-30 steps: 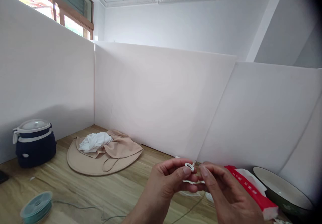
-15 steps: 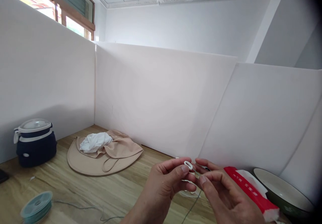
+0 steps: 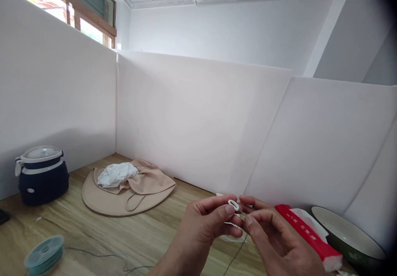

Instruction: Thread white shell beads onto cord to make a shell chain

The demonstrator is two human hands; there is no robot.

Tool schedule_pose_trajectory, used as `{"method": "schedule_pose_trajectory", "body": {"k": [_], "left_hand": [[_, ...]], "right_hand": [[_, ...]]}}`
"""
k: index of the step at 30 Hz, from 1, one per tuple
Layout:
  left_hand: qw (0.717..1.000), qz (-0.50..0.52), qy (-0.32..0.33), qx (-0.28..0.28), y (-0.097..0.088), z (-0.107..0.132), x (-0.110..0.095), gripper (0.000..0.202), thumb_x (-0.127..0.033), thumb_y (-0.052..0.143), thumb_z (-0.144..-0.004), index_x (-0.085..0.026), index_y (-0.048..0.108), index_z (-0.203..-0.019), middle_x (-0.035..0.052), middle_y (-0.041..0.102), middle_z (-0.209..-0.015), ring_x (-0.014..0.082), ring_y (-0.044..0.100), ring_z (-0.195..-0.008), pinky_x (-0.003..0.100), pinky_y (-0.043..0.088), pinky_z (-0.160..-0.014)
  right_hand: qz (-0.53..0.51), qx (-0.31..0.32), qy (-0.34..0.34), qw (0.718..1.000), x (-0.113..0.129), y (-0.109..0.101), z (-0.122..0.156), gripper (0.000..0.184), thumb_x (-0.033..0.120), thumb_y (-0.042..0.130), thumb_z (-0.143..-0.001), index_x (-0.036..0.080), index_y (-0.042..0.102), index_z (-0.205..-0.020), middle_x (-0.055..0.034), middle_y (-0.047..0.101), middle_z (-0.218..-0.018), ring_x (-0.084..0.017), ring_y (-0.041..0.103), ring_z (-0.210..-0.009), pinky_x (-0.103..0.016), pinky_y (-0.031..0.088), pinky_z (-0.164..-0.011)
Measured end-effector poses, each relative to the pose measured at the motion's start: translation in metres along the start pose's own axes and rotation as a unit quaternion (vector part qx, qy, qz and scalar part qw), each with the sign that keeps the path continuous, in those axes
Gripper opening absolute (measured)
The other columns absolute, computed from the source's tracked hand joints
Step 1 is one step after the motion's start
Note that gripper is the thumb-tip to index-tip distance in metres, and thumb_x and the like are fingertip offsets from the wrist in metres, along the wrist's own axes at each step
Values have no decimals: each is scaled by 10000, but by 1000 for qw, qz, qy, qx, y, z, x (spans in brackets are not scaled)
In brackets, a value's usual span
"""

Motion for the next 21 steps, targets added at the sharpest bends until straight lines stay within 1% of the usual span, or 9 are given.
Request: {"method": "schedule_pose_trajectory", "body": {"k": [2,3,6,8,12,16,21], "left_hand": [[1000,-8,2,1,0,1,0,247,-230,714,-769,-83,727,-968,119,688,-868,129,609,-731,230,495,-670],[1000,-14,2,0,0,1,1,251,-232,715,-768,-86,727,-971,112,687,-847,128,607,-727,228,492,-667],[999,-33,1,-1,-1,2,2,255,-251,706,-776,-89,728,-972,93,684,-784,115,598,-683,227,487,-666],[999,-45,4,0,-1,2,2,255,-265,695,-785,-88,730,-965,92,686,-781,110,596,-662,237,489,-686],[999,-37,7,-5,-2,2,2,256,-283,679,-799,-79,734,-943,89,679,-775,115,608,-656,267,499,-733],[1000,-22,5,-10,-2,1,4,270,-264,674,-800,-72,728,-981,90,677,-760,128,618,-664,291,505,-754],[999,-43,0,-18,-3,0,6,295,-253,679,-791,-65,717,-1015,91,673,-747,139,618,-659,330,504,-762]], "right_hand": [[22,42,-5,999,-2,2,-2,139,315,727,-696,195,679,-646,-108,684,-1056,-249,663,-981,-229,581,-739],[27,45,-7,999,-1,2,-3,143,325,725,-700,194,688,-656,-110,687,-1046,-250,664,-976,-233,581,-741],[16,-3,-6,1000,2,-1,-1,187,383,709,-708,204,681,-661,-89,687,-1006,-241,656,-966,-244,577,-763],[13,-23,-5,1000,4,0,2,196,402,712,-697,215,674,-652,-68,681,-983,-230,649,-960,-231,570,-769],[37,-20,-15,999,8,2,3,183,403,715,-687,225,684,-660,-49,673,-966,-213,652,-926,-216,566,-765],[52,-17,-26,998,7,-1,1,177,402,712,-692,229,689,-660,-44,680,-940,-209,660,-897,-209,568,-743],[96,-8,-42,995,7,-1,1,208,426,691,-716,228,694,-652,-47,681,-940,-205,665,-877,-208,568,-727]]}}
Point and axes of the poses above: each hand's wrist, its own z-axis away from the middle knuckle, its own y-axis out of the palm, x = y × z, the point moved 8 cm from there along -z, towards the middle knuckle
